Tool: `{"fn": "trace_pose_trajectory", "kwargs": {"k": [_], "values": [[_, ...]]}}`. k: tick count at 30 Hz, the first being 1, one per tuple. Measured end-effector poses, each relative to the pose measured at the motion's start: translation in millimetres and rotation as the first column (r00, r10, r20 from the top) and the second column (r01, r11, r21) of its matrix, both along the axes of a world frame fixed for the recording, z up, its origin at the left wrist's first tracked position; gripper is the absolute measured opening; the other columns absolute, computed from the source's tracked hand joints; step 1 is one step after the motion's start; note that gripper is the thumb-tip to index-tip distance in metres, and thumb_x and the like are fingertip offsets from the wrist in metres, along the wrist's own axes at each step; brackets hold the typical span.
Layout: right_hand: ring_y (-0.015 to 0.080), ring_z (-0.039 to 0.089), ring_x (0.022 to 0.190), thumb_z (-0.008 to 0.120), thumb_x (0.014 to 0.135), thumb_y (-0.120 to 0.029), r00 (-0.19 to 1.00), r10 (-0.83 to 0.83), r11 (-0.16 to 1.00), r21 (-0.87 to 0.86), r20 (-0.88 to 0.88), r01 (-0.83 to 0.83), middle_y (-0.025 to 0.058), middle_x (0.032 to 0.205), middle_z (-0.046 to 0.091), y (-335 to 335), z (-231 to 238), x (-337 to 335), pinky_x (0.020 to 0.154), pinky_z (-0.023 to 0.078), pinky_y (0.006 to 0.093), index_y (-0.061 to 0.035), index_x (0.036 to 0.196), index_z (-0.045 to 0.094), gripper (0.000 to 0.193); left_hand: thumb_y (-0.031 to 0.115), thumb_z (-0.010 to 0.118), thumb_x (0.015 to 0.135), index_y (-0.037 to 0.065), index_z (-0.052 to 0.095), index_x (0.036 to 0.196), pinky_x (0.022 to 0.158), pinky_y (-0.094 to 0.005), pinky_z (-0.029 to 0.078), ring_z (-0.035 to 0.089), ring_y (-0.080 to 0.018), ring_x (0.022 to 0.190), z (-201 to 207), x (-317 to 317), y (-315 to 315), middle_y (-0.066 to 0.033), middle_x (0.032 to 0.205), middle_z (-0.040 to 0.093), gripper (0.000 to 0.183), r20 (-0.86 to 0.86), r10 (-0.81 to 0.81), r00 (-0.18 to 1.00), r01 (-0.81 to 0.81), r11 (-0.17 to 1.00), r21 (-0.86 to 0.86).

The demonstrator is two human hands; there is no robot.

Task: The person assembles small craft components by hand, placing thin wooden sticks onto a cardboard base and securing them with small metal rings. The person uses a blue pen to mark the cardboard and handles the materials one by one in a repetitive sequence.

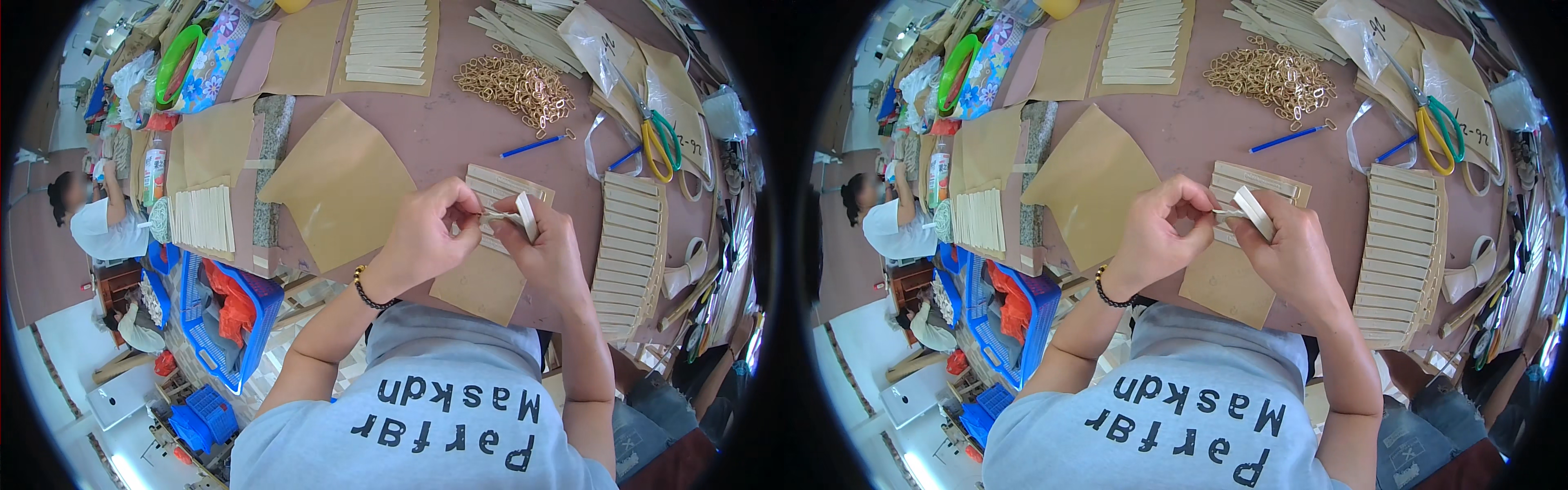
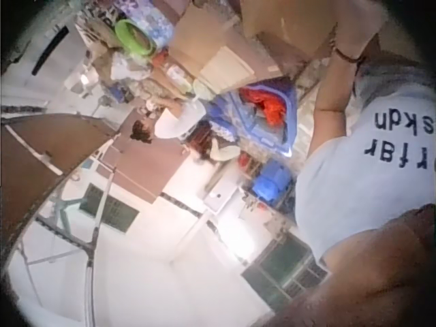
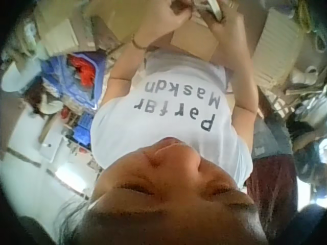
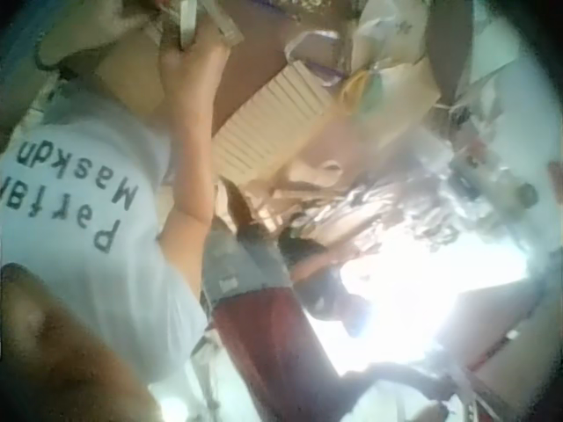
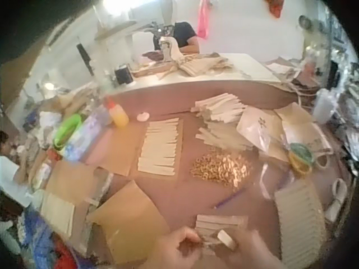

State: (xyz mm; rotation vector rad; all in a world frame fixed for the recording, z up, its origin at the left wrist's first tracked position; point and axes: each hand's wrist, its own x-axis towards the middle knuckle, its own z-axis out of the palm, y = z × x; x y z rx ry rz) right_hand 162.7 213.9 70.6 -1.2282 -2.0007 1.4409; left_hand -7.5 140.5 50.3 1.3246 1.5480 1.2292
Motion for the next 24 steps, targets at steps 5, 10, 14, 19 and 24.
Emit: {"fn": "trace_pose_trajectory", "kwargs": {"k": [5, 10, 14, 19, 24], "values": [[0.0175, 0.055, 0.054, 0.07, 0.085, -0.014, 0.999, 0.036, 0.995, -0.092, 0.003, -0.035, 0.0141, 0.066, 0.063, 2, -5, 3, 0.055, 0.046, 0.0345, 0.0023, 0.093, 0.067, 0.018, -0.012, 0.061, 0.083, 0.001, 0.057, 0.094, 0.076, -0.0233, 0.053, 0.063, -0.0083, 0.085, -3, -7, -3, -0.0026, 0.091, 0.062, 0.017, 0.399, -0.033, 0.916, 0.095, 0.986, -0.137], [0.0155, 0.053, 0.054, 0.069, 0.086, -0.014, 0.999, 0.033, 0.996, -0.087, -0.021, -0.035, 0.0131, 0.063, 0.062, 2, -5, 2, 0.054, 0.044, 0.0344, 0.003, 0.092, 0.067, 0.019, -0.009, 0.067, 0.084, 0.0, 0.058, 0.097, 0.078, -0.0232, 0.054, 0.064, -0.0094, 0.086, -1, -7, -2, -0.0035, 0.092, 0.063, 0.019, 0.419, -0.042, 0.907, 0.125, 0.977, -0.172], [0.0101, 0.057, 0.065, 0.071, 0.086, -0.012, 0.996, 0.059, 0.988, -0.145, 0.07, -0.048, 0.0071, 0.071, 0.066, 4, 0, 2, 0.061, 0.047, 0.0299, 0.0011, 0.096, 0.069, 0.017, -0.008, 0.07, 0.084, 0.0, 0.056, 0.096, 0.076, -0.0238, 0.055, 0.065, -0.0107, 0.086, -5, -7, -3, -0.0055, 0.093, 0.063, 0.019, 0.459, -0.003, 0.888, 0.103, 0.976, -0.194], [0.0148, 0.052, 0.053, 0.069, 0.086, -0.015, 0.997, 0.054, 0.991, -0.129, 0.05, -0.047, 0.0123, 0.061, 0.06, 2, 3, 2, 0.053, 0.044, 0.0341, 0.0024, 0.092, 0.067, 0.018, -0.01, 0.068, 0.084, 0.002, 0.05, 0.088, 0.074, -0.024, 0.056, 0.066, -0.0118, 0.084, -11, -6, -6, -0.0078, 0.095, 0.063, 0.022, 0.551, 0.011, 0.834, 0.087, 0.985, -0.152], [0.0133, 0.055, 0.057, 0.068, 0.089, -0.015, 0.995, 0.088, 0.986, -0.146, 0.053, -0.08, 0.0115, 0.066, 0.063, 4, 2, 3, 0.053, 0.045, 0.0316, 0.0022, 0.095, 0.068, 0.018, -0.012, 0.065, 0.085, 0.005, 0.044, 0.085, 0.073, -0.0243, 0.053, 0.061, -0.0103, 0.084, -11, -3, -8, -0.008, 0.094, 0.06, 0.028, 0.475, -0.016, 0.88, 0.076, 0.991, -0.108]]}}
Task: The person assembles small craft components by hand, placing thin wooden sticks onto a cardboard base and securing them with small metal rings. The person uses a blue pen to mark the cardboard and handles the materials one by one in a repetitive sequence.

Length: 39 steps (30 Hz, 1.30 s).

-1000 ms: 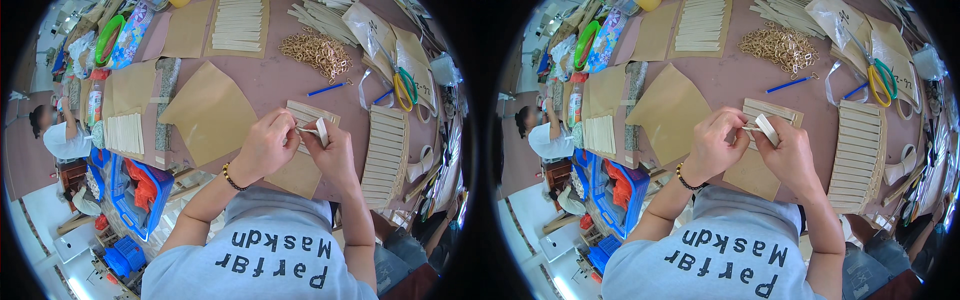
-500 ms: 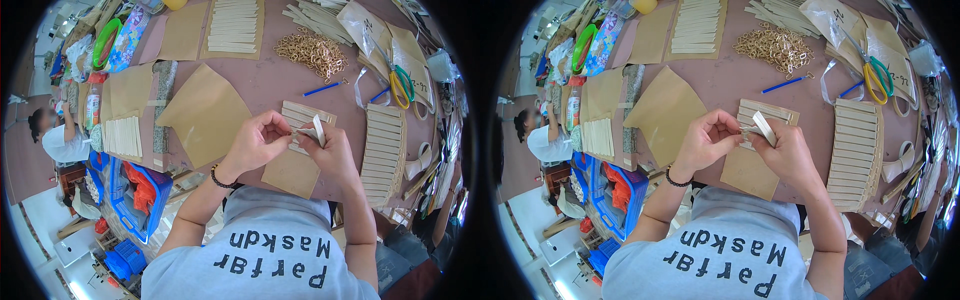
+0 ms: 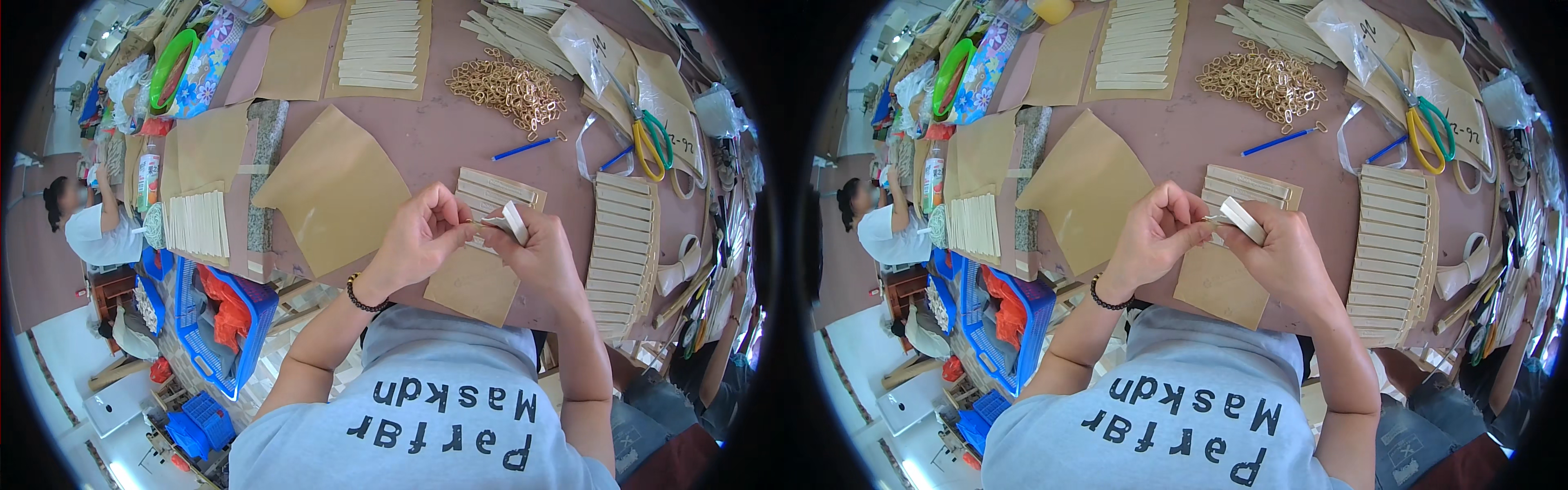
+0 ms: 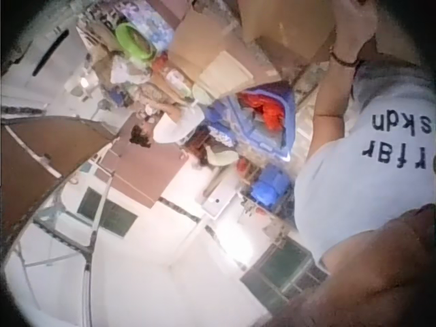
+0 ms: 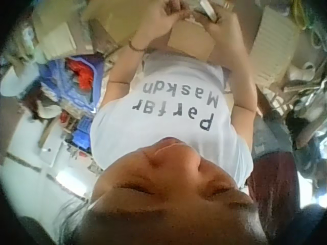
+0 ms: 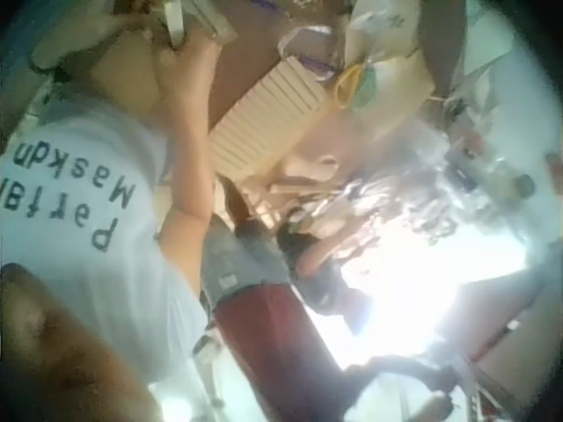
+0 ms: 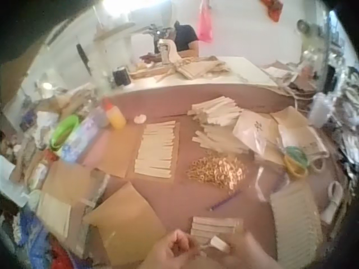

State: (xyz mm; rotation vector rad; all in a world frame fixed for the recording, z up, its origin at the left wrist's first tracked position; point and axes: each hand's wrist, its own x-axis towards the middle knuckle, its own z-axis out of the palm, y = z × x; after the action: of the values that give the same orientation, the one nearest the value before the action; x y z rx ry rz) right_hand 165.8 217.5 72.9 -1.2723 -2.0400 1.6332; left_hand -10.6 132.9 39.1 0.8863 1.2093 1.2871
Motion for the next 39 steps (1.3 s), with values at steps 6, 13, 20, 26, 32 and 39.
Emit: {"fn": "trace_pose_trajectory", "kwargs": {"k": [6, 13, 20, 26, 32, 39], "values": [[0.0123, 0.061, 0.065, 0.062, 0.095, -0.013, 0.86, -0.429, 0.902, -0.175, -0.278, 0.394, 0.006, 0.082, 0.067, 7, -10, 8, 0.051, 0.045, 0.0245, -0.0001, 0.101, 0.066, 0.015, -0.009, 0.062, 0.089, 0.005, 0.048, 0.091, 0.077, -0.025, 0.051, 0.059, -0.0107, 0.082, -10, -1, -5, -0.0071, 0.094, 0.06, 0.019, 0.119, 0.175, 0.977, -0.188, 0.977, 0.101], [0.0098, 0.052, 0.057, 0.066, 0.094, -0.013, 0.666, -0.604, 0.747, -0.601, -0.437, 0.283, 0.0031, 0.072, 0.057, -4, -28, 17, 0.049, 0.039, 0.0233, 0.0034, 0.105, 0.062, 0.02, 0.003, 0.062, 0.094, 0.0, 0.061, 0.116, 0.084, -0.028, 0.055, 0.066, -0.0144, 0.09, -13, -2, -8, -0.0074, 0.099, 0.067, 0.021, 0.467, 0.209, 0.859, -0.203, 0.977, -0.064], [0.0101, 0.053, 0.058, 0.069, 0.092, -0.011, 0.594, -0.662, 0.681, -0.698, -0.457, 0.223, 0.0011, 0.072, 0.059, -16, -28, -16, 0.05, 0.039, 0.0257, -0.0035, 0.097, 0.062, 0.012, 0.002, 0.062, 0.094, -0.001, 0.061, 0.112, 0.082, -0.0294, 0.057, 0.068, -0.016, 0.089, -10, 5, -13, -0.0084, 0.1, 0.067, 0.018, 0.454, 0.155, 0.877, -0.136, 0.988, -0.075], [0.0081, 0.052, 0.056, 0.071, 0.09, -0.009, 0.654, -0.576, 0.754, -0.627, -0.49, 0.195, 0.0013, 0.072, 0.06, -15, -24, -17, 0.048, 0.037, 0.0235, -0.0055, 0.09, 0.061, 0.01, 0.012, 0.061, 0.097, -0.003, 0.062, 0.111, 0.079, -0.027, 0.056, 0.068, -0.0136, 0.085, 5, 3, -10, -0.0065, 0.096, 0.068, 0.02, 0.259, -0.004, 0.966, 0.048, 0.986, -0.161], [0.0084, 0.053, 0.056, 0.07, 0.09, -0.007, 0.642, -0.589, 0.754, -0.619, -0.491, 0.217, 0.0021, 0.073, 0.061, -18, -22, -16, 0.048, 0.037, 0.0236, -0.0059, 0.091, 0.06, 0.01, 0.02, 0.06, 0.099, -0.004, 0.065, 0.108, 0.071, -0.0256, 0.056, 0.066, -0.0109, 0.076, -2, 1, -11, -0.0049, 0.087, 0.068, 0.026, 0.195, -0.103, 0.975, 0.137, 0.976, -0.169], [0.0108, 0.054, 0.059, 0.068, 0.092, -0.006, 0.618, -0.618, 0.719, -0.667, -0.485, 0.195, 0.0032, 0.075, 0.061, -22, -28, -8, 0.048, 0.038, 0.025, -0.0057, 0.093, 0.062, 0.006, 0.011, 0.063, 0.096, -0.004, 0.068, 0.106, 0.065, -0.0246, 0.055, 0.066, -0.0107, 0.073, 0, 15, -16, -0.0068, 0.084, 0.069, 0.019, 0.11, 0.058, 0.992, -0.044, 0.992, -0.122]]}}
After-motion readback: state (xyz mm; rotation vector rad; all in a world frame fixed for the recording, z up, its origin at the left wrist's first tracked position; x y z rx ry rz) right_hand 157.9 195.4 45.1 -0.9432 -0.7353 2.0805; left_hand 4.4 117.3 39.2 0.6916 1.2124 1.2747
